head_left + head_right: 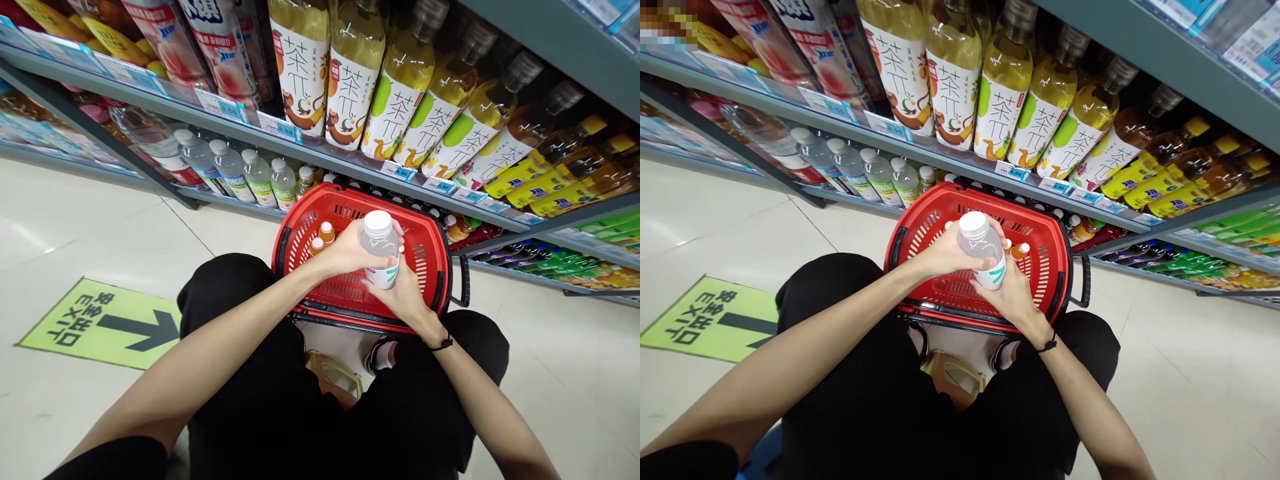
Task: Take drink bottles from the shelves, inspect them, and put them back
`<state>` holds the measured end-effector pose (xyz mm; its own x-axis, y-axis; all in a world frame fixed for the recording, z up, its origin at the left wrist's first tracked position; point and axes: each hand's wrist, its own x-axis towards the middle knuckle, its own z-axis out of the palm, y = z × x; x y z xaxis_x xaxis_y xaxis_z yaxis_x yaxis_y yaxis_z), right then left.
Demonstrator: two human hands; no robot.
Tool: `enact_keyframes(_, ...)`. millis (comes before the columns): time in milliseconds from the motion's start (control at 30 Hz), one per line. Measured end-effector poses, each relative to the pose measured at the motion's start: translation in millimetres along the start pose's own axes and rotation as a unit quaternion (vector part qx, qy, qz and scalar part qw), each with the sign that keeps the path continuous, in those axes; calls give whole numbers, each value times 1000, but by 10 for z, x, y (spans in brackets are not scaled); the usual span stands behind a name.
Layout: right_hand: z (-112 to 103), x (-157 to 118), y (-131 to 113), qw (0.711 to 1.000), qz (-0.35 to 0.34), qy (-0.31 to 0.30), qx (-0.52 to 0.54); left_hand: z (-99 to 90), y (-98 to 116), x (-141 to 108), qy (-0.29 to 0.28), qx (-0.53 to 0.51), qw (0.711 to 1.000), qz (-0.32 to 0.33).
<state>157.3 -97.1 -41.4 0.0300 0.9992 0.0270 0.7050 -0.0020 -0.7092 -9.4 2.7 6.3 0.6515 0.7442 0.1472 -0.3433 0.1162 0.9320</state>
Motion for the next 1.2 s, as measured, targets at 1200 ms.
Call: enact_keyframes(1200,-146,85,-170,797,124,-182,562,-12,-43,62,138,-31,988,-59)
